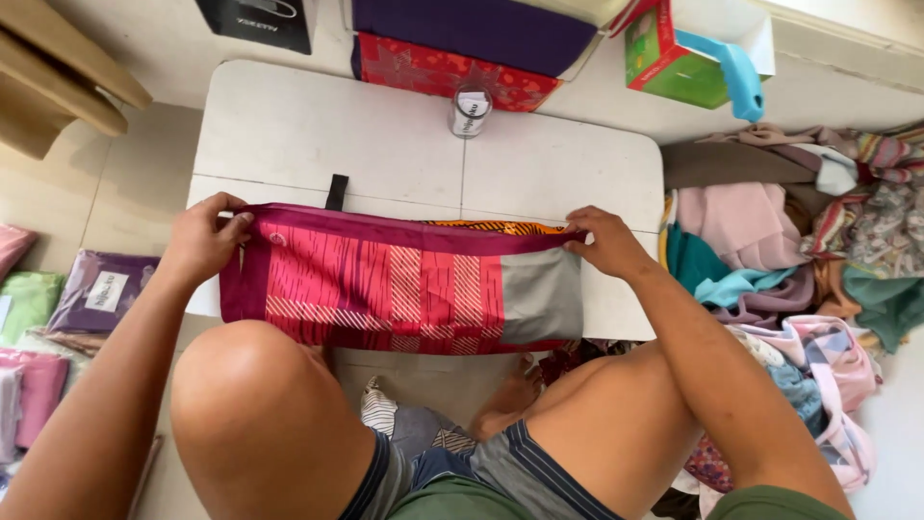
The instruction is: The person is sitting on the floor, folding a colorful patterned hijab on a small white table and cleaning it with a lint roller.
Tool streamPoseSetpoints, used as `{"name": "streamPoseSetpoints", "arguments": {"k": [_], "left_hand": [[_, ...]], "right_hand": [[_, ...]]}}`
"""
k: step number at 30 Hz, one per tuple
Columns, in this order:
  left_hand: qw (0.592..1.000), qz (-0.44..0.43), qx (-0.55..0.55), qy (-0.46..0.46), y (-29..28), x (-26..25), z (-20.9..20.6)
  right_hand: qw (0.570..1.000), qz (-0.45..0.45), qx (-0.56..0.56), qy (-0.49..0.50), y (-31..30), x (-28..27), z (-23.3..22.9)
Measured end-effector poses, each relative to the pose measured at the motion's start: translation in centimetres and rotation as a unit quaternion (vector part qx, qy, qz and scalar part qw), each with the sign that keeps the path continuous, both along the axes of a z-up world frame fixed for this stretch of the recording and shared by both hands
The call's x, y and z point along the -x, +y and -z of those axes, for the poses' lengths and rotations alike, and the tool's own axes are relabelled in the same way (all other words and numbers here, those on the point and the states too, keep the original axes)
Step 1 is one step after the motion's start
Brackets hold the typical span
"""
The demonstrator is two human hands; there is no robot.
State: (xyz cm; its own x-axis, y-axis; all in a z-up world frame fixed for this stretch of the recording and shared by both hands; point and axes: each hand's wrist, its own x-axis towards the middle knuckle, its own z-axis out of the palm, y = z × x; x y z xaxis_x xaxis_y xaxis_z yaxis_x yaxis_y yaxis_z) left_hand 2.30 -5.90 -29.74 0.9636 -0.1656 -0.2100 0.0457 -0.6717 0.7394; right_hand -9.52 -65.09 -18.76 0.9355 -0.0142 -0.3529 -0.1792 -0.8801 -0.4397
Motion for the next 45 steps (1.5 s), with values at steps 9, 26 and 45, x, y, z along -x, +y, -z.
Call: {"name": "streamPoseSetpoints", "arguments": {"k": [9, 26, 45], "left_hand": [[0.936, 0.051, -0.169, -0.305, 0.6, 3.5, 1.2], [0.920, 0.108, -0.194, -0.322, -10.5, -11.7, -2.5], [0.895, 0.278, -0.175, -0.302, -10.8, 0.6, -1.7]], "right_hand": [[0.995, 0.047, -0.091, 0.019, -2.7, -1.4, 3.8], [0.958, 0.230, -0.047, -0.164, -10.9, -3.4, 5.4], [1.000, 0.006, 0.025, 0.004, -3.3, -2.2, 2.6]]}}
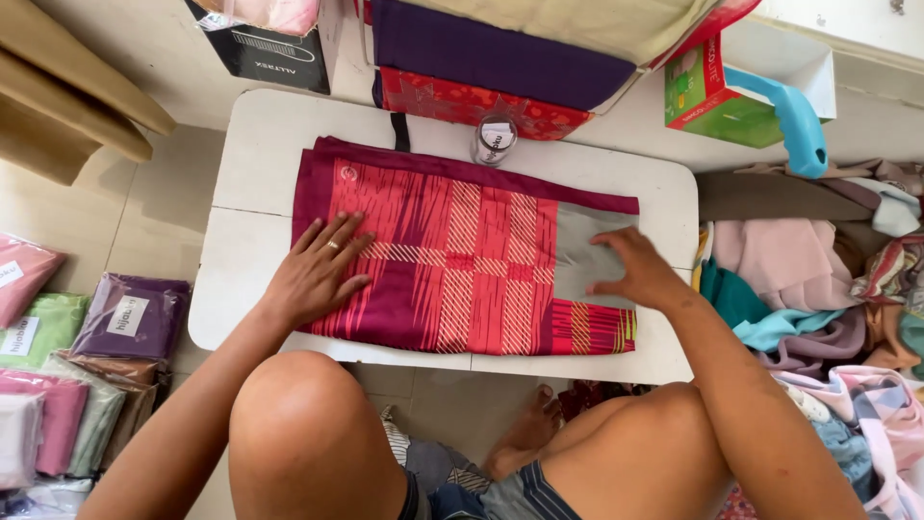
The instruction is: The person is sitting on the floor, folding a colorful patterned hijab on a small white table and cleaning it with a lint roller.
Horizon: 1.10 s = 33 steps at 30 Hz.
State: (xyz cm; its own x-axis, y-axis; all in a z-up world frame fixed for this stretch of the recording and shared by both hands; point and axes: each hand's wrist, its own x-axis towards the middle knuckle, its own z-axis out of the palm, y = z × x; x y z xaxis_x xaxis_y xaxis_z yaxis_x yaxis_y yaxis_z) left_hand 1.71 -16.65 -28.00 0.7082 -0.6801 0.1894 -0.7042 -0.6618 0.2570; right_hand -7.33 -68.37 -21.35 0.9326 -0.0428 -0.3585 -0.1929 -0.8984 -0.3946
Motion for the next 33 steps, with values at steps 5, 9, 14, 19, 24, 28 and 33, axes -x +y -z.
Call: {"name": "streamPoseSetpoints", "arguments": {"k": [5, 9, 14, 19, 24, 28, 33], "left_hand": [[0.997, -0.037, -0.072, 0.009, 1.5, 1.9, -0.5], [0.993, -0.032, -0.104, 0.034, 2.1, 1.8, 0.1], [0.995, -0.018, -0.096, 0.023, 4.1, 0.0, 0.7], [0.971, -0.076, -0.131, 0.184, 5.1, -2.5, -7.6], [0.969, -0.072, -0.122, 0.202, 2.6, -4.3, -15.4], [0.969, -0.072, -0.153, 0.183, -0.9, -3.9, -19.5], [0.965, -0.014, -0.191, 0.181, -3.9, -0.7, -22.5]], "right_hand": [[0.992, -0.069, 0.072, 0.075, 0.5, 1.5, 1.1], [0.981, -0.102, 0.144, 0.083, 0.5, 1.6, 1.4], [0.987, -0.080, 0.138, 0.035, -0.3, 1.9, -1.1], [0.960, -0.060, -0.002, -0.275, 2.7, 3.6, -9.3], [0.758, -0.019, 0.226, -0.612, 2.9, 1.0, -17.9], [0.863, 0.215, 0.277, -0.363, 2.4, -2.5, -22.8], [0.930, 0.262, 0.112, -0.232, -3.3, -8.7, -18.6]]}}
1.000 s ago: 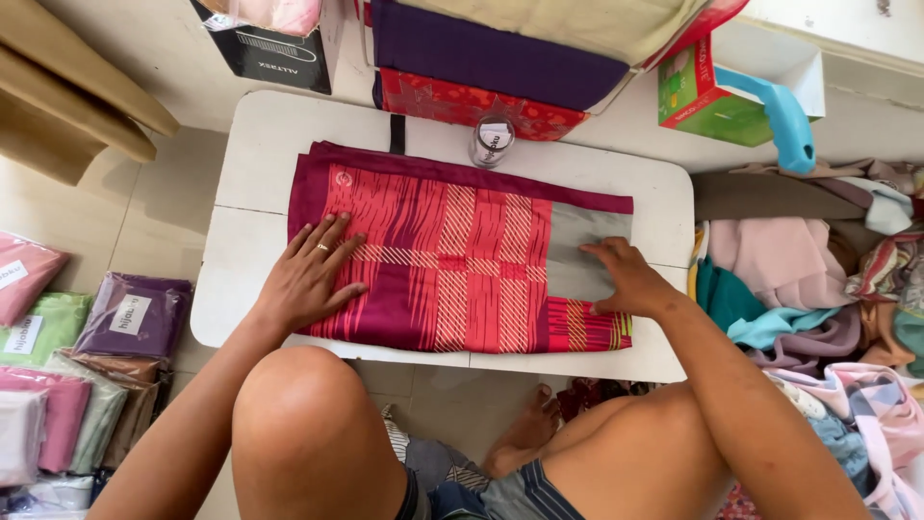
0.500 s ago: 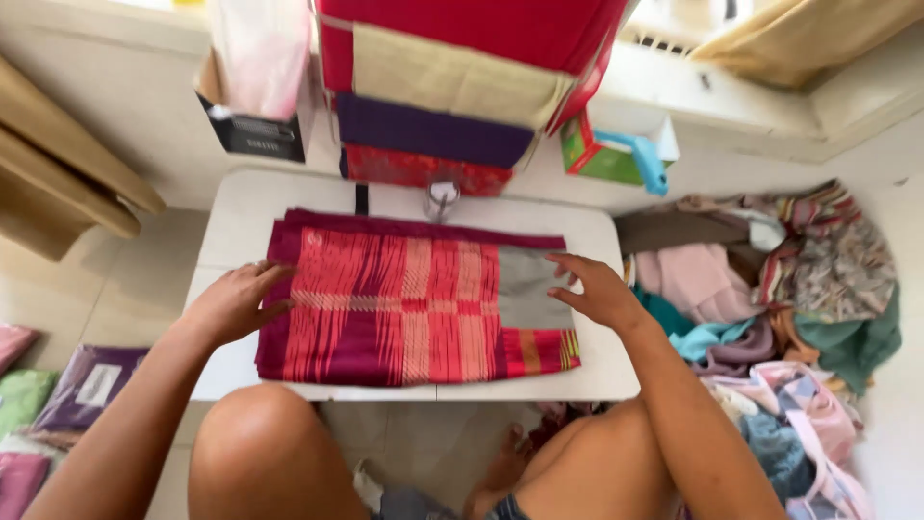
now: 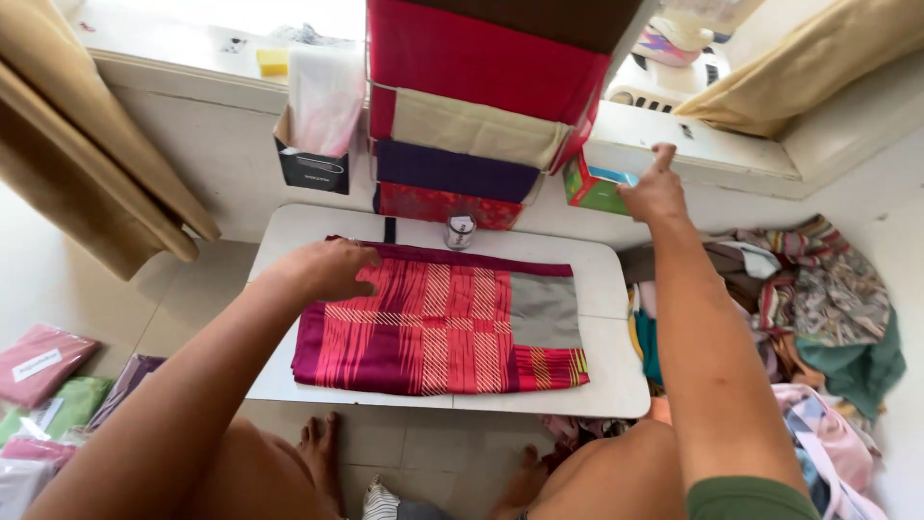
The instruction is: The person is sitting on the floor, folding a colorful patterned hijab on a small white table and cleaning it with a lint roller.
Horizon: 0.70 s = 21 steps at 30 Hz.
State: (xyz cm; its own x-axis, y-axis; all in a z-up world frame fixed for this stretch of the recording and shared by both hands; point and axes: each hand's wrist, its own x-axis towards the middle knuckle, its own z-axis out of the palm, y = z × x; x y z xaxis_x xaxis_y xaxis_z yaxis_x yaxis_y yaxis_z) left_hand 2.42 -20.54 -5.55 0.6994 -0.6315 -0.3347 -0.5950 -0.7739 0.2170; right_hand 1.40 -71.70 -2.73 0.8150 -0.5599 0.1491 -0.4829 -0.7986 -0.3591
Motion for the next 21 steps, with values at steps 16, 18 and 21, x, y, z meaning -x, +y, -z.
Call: {"name": "streamPoseSetpoints", "arguments": {"k": [16, 18, 21], "left_hand": [[0.976, -0.038, -0.057, 0.205, 5.0, -2.6, 13.5], [0.973, -0.024, -0.076, 0.217, 5.2, -2.3, 14.0], [0.964, -0.003, -0.104, 0.243, 5.1, -2.0, 14.0]], "right_hand": [[0.965, -0.187, 0.068, 0.171, 7.3, 16.2, 2.0], [0.936, -0.207, 0.048, 0.282, 5.1, 15.5, 9.0], [0.894, -0.223, 0.028, 0.387, 3.2, 14.8, 16.8]]}}
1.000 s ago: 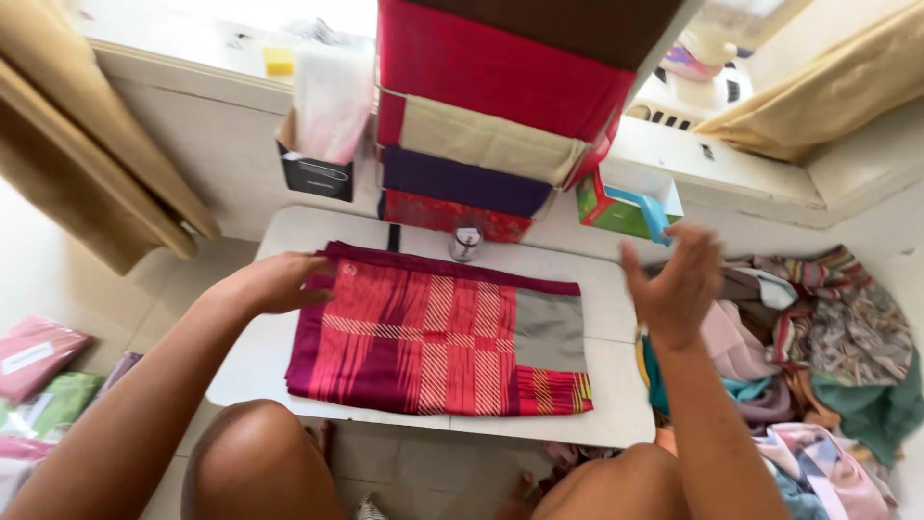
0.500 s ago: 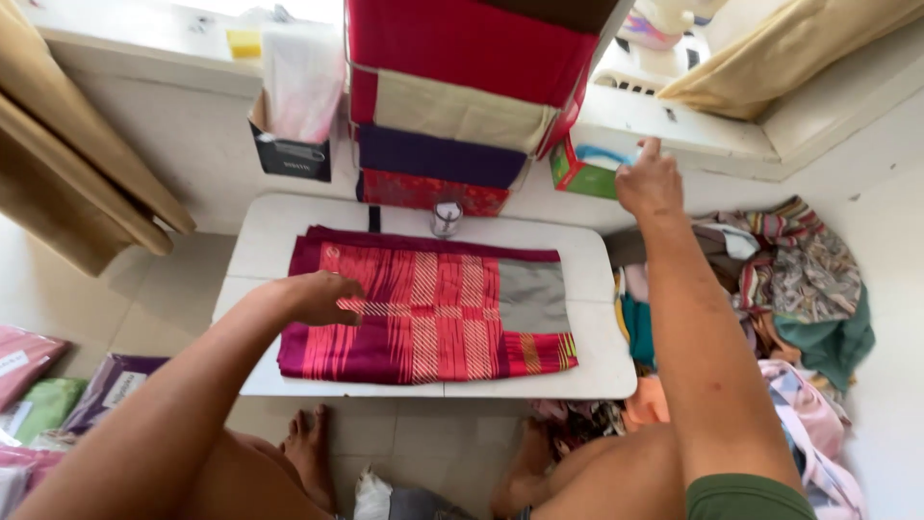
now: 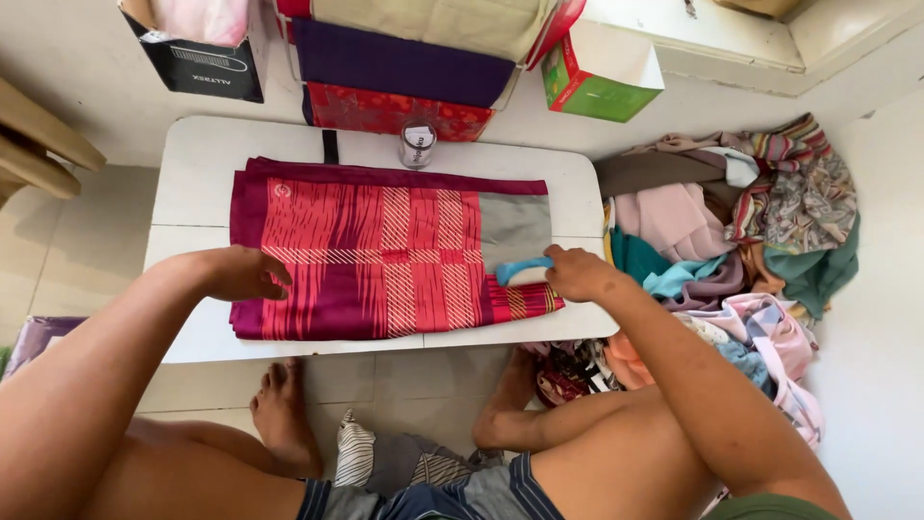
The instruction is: The person is sitting on the floor, folding a colorful patterned hijab on a small white table and cleaning it with a lint roller.
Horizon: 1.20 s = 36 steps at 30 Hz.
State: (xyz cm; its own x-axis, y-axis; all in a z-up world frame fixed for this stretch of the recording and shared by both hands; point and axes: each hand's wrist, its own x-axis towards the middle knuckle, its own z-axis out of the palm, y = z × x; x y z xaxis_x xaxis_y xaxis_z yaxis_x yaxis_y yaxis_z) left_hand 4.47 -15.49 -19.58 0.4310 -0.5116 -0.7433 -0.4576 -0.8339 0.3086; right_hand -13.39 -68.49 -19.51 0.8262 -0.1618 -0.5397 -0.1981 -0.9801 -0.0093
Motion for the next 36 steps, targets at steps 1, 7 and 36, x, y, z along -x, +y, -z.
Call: {"name": "streamPoseSetpoints", "arguments": {"k": [1, 7, 36], "left_hand": [[1.000, 0.007, -0.010, 0.020, 0.1, 0.1, -0.1], [0.997, 0.028, -0.026, 0.071, 0.3, 0.9, 4.1], [0.997, -0.040, -0.064, -0.006, 2.1, 1.2, 5.3]], "right_hand": [[1.000, 0.001, 0.000, 0.003, -0.4, -0.5, 2.2], [0.980, -0.056, 0.069, -0.180, 1.1, -5.6, 4.1], [0.977, 0.128, -0.022, 0.169, 8.7, -3.6, -11.4]]}}
